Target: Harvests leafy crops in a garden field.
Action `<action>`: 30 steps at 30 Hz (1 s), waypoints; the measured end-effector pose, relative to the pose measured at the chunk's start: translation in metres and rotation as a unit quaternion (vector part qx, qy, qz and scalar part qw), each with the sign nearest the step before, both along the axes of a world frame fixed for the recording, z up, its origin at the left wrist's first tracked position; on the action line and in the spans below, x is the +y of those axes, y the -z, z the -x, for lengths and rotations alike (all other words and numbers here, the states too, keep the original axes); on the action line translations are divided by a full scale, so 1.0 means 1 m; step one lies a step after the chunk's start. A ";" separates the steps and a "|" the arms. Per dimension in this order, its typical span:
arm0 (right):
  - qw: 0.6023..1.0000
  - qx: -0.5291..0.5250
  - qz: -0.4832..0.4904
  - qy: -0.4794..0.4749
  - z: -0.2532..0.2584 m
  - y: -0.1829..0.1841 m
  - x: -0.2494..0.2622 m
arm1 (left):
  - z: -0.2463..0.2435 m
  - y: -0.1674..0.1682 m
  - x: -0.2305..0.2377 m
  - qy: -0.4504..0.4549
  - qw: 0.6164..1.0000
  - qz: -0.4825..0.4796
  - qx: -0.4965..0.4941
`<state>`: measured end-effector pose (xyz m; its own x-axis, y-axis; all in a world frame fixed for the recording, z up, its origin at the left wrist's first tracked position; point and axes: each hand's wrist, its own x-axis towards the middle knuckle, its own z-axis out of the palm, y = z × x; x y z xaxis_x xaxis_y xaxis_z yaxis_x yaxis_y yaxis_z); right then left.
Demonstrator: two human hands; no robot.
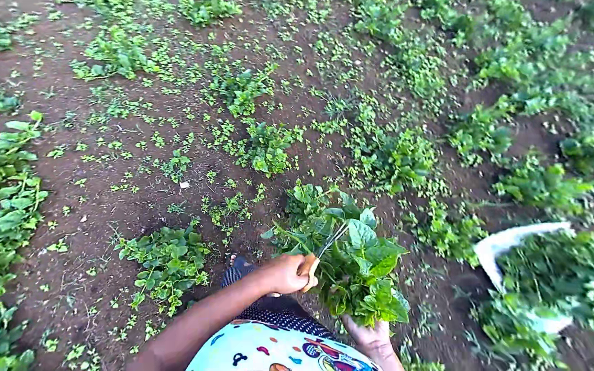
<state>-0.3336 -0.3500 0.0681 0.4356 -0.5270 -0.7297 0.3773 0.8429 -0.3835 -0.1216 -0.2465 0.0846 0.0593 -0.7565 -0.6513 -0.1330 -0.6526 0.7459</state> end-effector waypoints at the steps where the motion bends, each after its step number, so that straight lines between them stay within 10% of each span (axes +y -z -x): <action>1: 1.000 -0.008 0.005 0.018 0.019 0.001 -0.001 | 0.014 -0.004 -0.009 0.001 0.999 0.012 -0.030; 9: 0.985 -0.112 0.090 0.094 0.108 0.009 -0.011 | 0.129 -0.001 -0.076 0.117 0.939 0.319 -0.059; 26: 0.880 -0.232 0.241 0.338 0.113 0.002 0.010 | 0.169 -0.011 -0.141 0.300 0.749 0.588 -0.056; 30: 0.803 -0.090 0.112 0.579 0.120 -0.016 0.006 | 0.136 -0.005 -0.142 0.351 0.782 0.514 -0.026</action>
